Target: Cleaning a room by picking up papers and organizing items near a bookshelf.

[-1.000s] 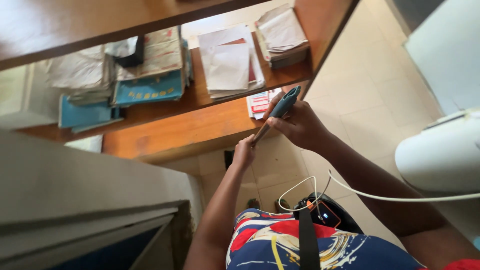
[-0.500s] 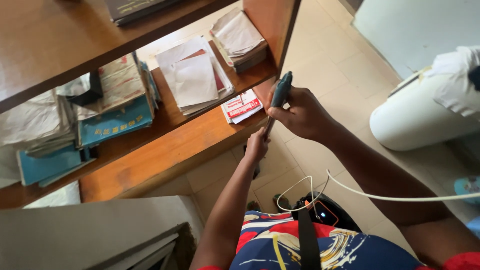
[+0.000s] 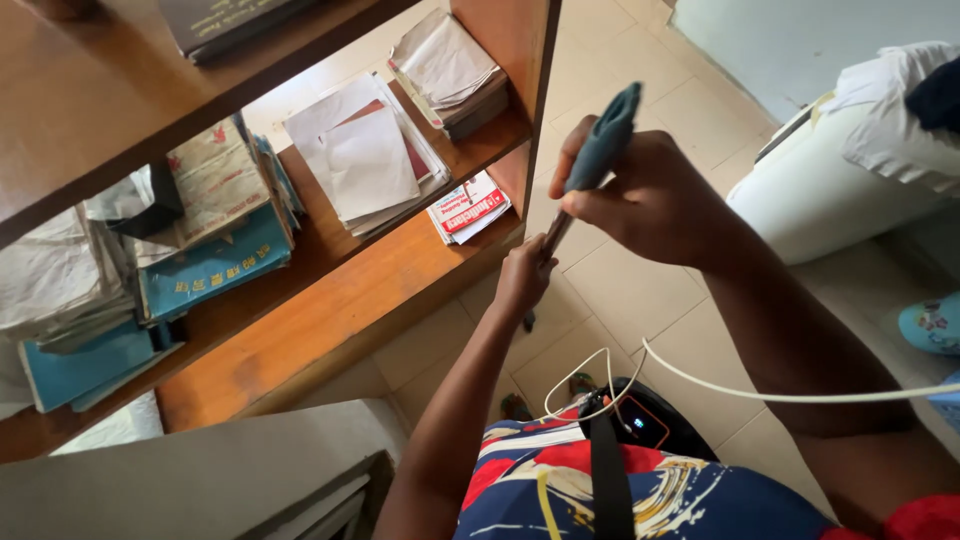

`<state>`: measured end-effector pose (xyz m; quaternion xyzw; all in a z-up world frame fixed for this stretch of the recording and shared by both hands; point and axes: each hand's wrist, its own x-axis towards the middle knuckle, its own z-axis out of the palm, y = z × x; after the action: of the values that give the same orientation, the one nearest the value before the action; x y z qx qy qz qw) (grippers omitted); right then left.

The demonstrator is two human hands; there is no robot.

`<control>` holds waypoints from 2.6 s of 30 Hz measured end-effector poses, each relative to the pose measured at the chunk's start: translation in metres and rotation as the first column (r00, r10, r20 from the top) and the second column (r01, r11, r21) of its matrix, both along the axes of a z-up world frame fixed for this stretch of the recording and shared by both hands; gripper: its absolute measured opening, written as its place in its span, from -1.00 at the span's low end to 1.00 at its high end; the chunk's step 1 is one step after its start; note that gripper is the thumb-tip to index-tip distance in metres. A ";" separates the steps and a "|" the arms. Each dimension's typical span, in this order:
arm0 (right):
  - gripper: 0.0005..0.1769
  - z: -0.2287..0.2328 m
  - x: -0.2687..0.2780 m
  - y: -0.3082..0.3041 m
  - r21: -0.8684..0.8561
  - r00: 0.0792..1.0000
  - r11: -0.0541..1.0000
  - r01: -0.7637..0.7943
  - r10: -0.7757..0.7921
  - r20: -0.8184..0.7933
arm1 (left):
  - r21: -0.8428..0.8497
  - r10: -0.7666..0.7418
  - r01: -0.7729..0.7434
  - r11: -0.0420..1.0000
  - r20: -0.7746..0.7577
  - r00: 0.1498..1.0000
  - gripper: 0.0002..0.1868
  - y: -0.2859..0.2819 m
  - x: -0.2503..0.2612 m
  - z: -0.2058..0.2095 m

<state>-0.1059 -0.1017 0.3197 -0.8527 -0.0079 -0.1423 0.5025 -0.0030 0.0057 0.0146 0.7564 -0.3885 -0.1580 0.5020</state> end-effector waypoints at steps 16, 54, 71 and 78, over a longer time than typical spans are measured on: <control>-0.88 -0.058 -0.003 -0.054 0.276 0.985 0.948 0.158 -0.132 -0.108 | 0.255 -0.001 -0.013 0.967 0.057 0.998 -0.83 -0.001 -0.012 -0.044; -0.68 -0.003 -0.068 -0.198 -0.014 0.998 1.000 0.007 -0.006 0.064 | 0.258 -0.070 0.023 0.966 0.175 0.982 -0.63 -0.184 -0.044 -0.002; -0.72 -0.064 -0.062 -0.239 0.204 0.989 0.968 0.144 -0.137 -0.047 | 0.331 -0.199 0.193 0.924 -0.016 0.980 -0.64 -0.193 -0.076 -0.054; -0.73 -0.069 -0.076 -0.243 0.119 0.983 0.976 0.185 -0.184 -0.021 | 0.432 -0.170 0.183 0.883 -0.070 0.983 -0.65 -0.230 -0.073 -0.069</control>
<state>-0.1821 -0.3450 0.2507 -0.8186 0.0825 -0.1841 0.5377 -0.0761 -0.2247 -0.0543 0.8087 -0.4028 -0.2973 0.3089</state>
